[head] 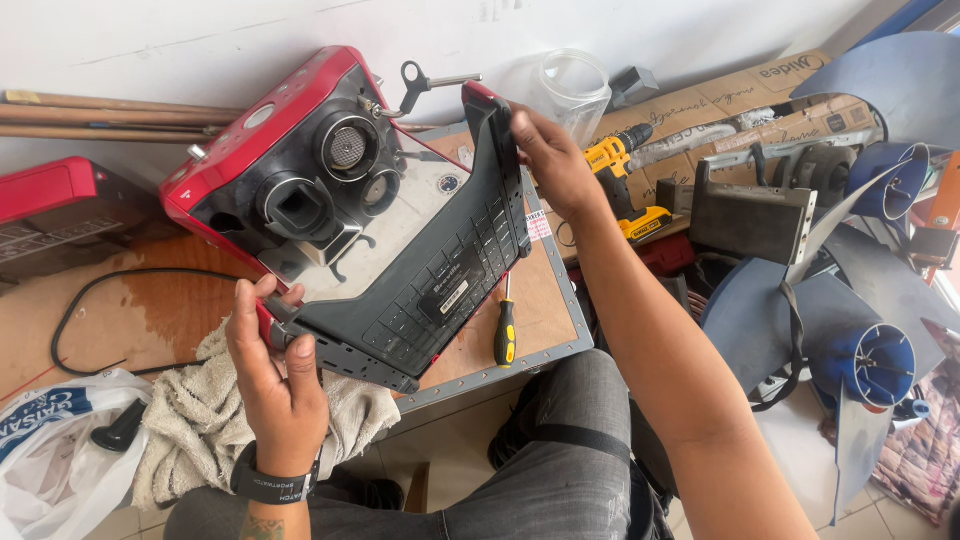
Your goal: The person uses a screwdriver to remove screws from the bottom panel of a red Breville espresso machine. They detach the panel, inspect the internal components, and then reattach the panel by screwing it back into place.
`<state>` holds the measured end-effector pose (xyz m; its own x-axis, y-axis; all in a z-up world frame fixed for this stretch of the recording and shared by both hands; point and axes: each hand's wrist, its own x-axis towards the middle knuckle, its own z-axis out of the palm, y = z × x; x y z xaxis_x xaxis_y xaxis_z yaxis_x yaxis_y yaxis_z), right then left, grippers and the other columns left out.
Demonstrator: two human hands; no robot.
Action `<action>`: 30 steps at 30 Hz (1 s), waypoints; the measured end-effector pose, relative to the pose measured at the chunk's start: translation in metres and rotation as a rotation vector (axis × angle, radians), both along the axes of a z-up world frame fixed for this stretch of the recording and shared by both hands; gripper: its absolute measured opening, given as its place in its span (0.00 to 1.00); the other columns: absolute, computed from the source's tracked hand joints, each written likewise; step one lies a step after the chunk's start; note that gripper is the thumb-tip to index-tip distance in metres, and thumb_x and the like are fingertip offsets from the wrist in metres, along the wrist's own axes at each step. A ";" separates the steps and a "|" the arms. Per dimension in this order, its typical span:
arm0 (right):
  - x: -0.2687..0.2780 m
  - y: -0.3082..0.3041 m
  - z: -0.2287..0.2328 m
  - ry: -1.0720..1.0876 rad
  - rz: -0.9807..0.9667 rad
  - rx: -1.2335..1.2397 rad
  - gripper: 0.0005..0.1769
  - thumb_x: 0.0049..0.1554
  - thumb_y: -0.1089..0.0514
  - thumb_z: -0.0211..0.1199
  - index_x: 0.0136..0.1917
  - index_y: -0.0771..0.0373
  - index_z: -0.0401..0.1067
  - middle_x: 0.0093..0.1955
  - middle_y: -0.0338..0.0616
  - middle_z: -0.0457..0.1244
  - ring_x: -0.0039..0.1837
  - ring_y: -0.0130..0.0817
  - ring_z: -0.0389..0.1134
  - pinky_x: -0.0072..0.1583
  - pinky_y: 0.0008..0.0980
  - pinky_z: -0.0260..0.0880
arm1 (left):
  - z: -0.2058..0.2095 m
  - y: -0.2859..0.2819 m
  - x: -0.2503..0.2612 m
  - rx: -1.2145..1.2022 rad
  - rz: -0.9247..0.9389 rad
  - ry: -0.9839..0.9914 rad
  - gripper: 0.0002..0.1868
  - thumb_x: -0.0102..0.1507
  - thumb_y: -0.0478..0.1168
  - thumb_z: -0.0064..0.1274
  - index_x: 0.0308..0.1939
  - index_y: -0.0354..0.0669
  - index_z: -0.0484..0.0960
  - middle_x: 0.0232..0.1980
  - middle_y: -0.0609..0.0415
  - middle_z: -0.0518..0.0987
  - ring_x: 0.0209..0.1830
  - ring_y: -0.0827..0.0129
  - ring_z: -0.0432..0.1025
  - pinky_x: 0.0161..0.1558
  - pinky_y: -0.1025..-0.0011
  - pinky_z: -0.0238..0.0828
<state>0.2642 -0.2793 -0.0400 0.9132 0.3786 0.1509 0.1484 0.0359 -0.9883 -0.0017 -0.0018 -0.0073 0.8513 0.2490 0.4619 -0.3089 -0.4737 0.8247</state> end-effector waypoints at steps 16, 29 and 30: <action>0.001 0.003 -0.002 -0.005 -0.052 -0.050 0.39 0.63 0.30 0.54 0.75 0.59 0.66 0.62 0.43 0.68 0.65 0.35 0.66 0.68 0.38 0.65 | 0.001 -0.002 -0.002 -0.091 0.014 0.084 0.36 0.76 0.42 0.44 0.82 0.35 0.45 0.75 0.36 0.67 0.76 0.53 0.67 0.73 0.61 0.67; -0.008 0.001 -0.040 0.123 -0.091 0.077 0.38 0.64 0.36 0.56 0.77 0.64 0.62 0.70 0.48 0.64 0.73 0.37 0.61 0.74 0.35 0.56 | -0.002 -0.003 -0.001 -0.129 0.011 0.068 0.37 0.76 0.43 0.45 0.83 0.36 0.43 0.76 0.36 0.66 0.77 0.54 0.66 0.74 0.62 0.64; -0.008 0.000 -0.042 0.146 -0.087 0.090 0.38 0.64 0.36 0.56 0.76 0.64 0.63 0.68 0.48 0.65 0.70 0.37 0.63 0.72 0.36 0.59 | -0.002 -0.003 -0.001 -0.134 0.008 0.066 0.37 0.76 0.43 0.45 0.83 0.36 0.43 0.76 0.36 0.66 0.77 0.54 0.66 0.74 0.62 0.64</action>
<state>0.2564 -0.2796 -0.0822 0.9565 0.2884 0.0441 0.0100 0.1187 -0.9929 -0.0029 -0.0048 -0.0089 0.8765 0.3115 0.3671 -0.2487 -0.3599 0.8992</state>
